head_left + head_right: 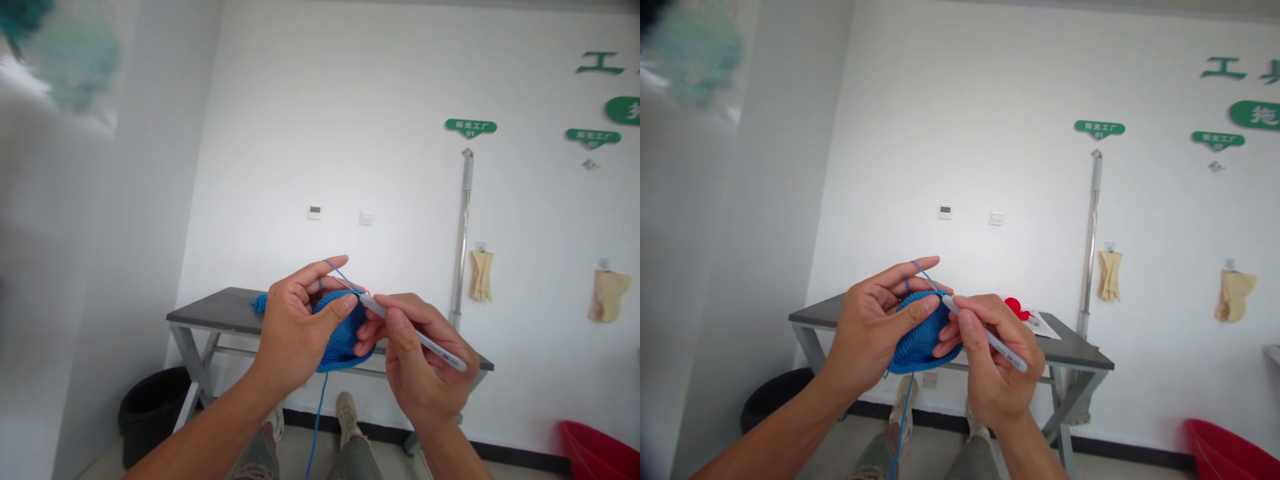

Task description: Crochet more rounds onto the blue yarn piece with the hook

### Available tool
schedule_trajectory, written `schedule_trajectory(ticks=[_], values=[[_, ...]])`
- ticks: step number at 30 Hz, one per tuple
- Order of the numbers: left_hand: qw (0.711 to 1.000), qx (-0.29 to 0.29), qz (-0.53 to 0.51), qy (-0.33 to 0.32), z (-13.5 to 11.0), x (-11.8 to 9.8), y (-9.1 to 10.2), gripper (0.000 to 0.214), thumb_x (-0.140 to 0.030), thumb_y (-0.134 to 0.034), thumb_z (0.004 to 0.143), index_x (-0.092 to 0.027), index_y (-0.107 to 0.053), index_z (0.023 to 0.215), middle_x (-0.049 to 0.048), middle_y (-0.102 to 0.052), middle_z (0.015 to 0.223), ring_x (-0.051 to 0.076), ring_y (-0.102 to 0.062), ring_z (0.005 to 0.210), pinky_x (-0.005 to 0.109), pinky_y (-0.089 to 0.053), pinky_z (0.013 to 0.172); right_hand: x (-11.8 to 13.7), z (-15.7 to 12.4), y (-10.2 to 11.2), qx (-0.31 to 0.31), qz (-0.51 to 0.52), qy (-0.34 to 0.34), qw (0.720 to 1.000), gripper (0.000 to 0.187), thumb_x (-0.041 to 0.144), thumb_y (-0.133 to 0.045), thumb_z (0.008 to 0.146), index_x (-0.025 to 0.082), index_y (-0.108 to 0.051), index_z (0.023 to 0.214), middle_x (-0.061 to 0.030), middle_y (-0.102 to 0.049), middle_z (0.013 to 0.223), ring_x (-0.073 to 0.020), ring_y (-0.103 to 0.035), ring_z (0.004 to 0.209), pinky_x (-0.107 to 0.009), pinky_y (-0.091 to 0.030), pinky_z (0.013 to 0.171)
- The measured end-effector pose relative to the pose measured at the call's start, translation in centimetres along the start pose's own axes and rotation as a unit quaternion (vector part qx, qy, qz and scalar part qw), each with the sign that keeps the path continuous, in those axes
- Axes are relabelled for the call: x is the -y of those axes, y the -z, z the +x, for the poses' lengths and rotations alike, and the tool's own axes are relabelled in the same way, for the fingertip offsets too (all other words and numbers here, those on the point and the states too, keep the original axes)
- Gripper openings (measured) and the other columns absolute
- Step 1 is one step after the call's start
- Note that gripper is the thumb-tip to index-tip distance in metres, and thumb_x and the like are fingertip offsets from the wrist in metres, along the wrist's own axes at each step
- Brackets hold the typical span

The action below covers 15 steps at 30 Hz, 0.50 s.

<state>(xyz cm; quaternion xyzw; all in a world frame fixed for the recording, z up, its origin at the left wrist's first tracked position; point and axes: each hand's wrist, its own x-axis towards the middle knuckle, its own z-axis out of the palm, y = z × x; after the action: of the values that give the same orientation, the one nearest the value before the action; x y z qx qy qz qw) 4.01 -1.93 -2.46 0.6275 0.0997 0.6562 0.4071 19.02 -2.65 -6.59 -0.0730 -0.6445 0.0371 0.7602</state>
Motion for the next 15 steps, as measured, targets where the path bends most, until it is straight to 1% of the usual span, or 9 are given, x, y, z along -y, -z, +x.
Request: schedule_trajectory(ticks=[3, 5, 6, 8, 9, 10, 12, 15], values=[[1.0, -0.018, 0.007, 0.002, -0.08, 0.13, -0.29, 0.057, -0.02, -0.09, 0.077, -0.008, -0.073, 0.131, 0.0053, -0.084, 0.089, 0.016, -0.073, 0.08, 0.027, -0.056, 0.077, -0.01, -0.11, -0.07, -0.003, -0.033, 0.027, 0.999, 0.029, 0.009, -0.062, 0.102, 0.025, -0.081, 0.116, -0.0022, -0.076, 0.092, -0.0137, -0.075, 0.066, -0.026, -0.064, 0.048], [1.0, -0.02, -0.013, 0.018, 0.05, 0.19, -0.3, 0.059, -0.021, -0.092, 0.076, -0.008, -0.073, 0.13, 0.0037, -0.083, 0.083, 0.015, -0.071, 0.073, 0.025, -0.056, 0.071, 0.0, -0.21, -0.07, -0.002, -0.106, 0.089, 0.99, 0.035, 0.002, -0.064, 0.098, 0.024, -0.08, 0.12, -0.0029, -0.077, 0.096, -0.0119, -0.074, 0.066, -0.024, -0.065, 0.05], [0.999, -0.017, -0.036, 0.033, 0.15, 0.19, -0.26, 0.061, -0.022, -0.094, 0.074, -0.009, -0.073, 0.13, 0.0028, -0.082, 0.08, 0.014, -0.07, 0.07, 0.025, -0.055, 0.067, -0.02, -0.27, -0.06, 0.003, -0.154, 0.136, 0.979, 0.039, -0.001, -0.066, 0.096, 0.023, -0.08, 0.123, -0.0043, -0.078, 0.1, -0.0121, -0.075, 0.069, -0.024, -0.066, 0.053], [0.993, -0.001, -0.097, 0.07, 0.4, 0.1, -0.14, 0.066, -0.025, -0.098, 0.069, -0.01, -0.074, 0.129, 0.0013, -0.08, 0.076, 0.013, -0.069, 0.062, 0.024, -0.054, 0.06, -0.09, -0.4, -0.03, 0.017, -0.241, 0.232, 0.942, 0.048, -0.006, -0.069, 0.09, 0.02, -0.077, 0.131, -0.0083, -0.079, 0.11, -0.0145, -0.077, 0.078, -0.026, -0.068, 0.062], [0.988, 0.01, -0.124, 0.087, 0.5, 0.0, -0.06, 0.068, -0.026, -0.1, 0.066, -0.01, -0.074, 0.128, 0.0009, -0.08, 0.074, 0.013, -0.068, 0.059, 0.024, -0.053, 0.057, -0.13, -0.46, -0.03, 0.021, -0.269, 0.268, 0.925, 0.052, -0.007, -0.07, 0.089, 0.019, -0.075, 0.134, -0.01, -0.079, 0.113, -0.0161, -0.078, 0.084, -0.027, -0.069, 0.067], [0.984, 0.021, -0.145, 0.099, 0.59, -0.12, 0.04, 0.069, -0.026, -0.102, 0.065, -0.01, -0.075, 0.127, 0.0008, -0.079, 0.072, 0.012, -0.067, 0.057, 0.023, -0.053, 0.055, -0.18, -0.49, -0.02, 0.022, -0.285, 0.29, 0.913, 0.054, -0.008, -0.071, 0.088, 0.019, -0.074, 0.136, -0.011, -0.079, 0.115, -0.0176, -0.078, 0.088, -0.028, -0.07, 0.071], [0.98, 0.035, -0.164, 0.11, 0.69, -0.41, 0.27, 0.069, -0.023, -0.103, 0.062, -0.01, -0.077, 0.125, 0.0009, -0.079, 0.071, 0.011, -0.067, 0.055, 0.022, -0.053, 0.054, -0.24, -0.49, -0.02, 0.023, -0.292, 0.305, 0.906, 0.056, -0.008, -0.07, 0.089, 0.02, -0.073, 0.137, -0.0109, -0.08, 0.114, -0.019, -0.078, 0.092, -0.031, -0.071, 0.075], [0.98, 0.041, -0.164, 0.106, 0.77, -0.8, 0.69, 0.065, -0.021, -0.104, 0.062, -0.01, -0.079, 0.121, 0.001, -0.078, 0.071, 0.011, -0.069, 0.056, 0.02, -0.055, 0.054, -0.24, -0.29, 0.12, 0.041, -0.27, 0.296, 0.915, 0.055, -0.007, -0.069, 0.091, 0.021, -0.073, 0.138, -0.01, -0.08, 0.114, -0.0189, -0.078, 0.09, -0.032, -0.071, 0.074]])
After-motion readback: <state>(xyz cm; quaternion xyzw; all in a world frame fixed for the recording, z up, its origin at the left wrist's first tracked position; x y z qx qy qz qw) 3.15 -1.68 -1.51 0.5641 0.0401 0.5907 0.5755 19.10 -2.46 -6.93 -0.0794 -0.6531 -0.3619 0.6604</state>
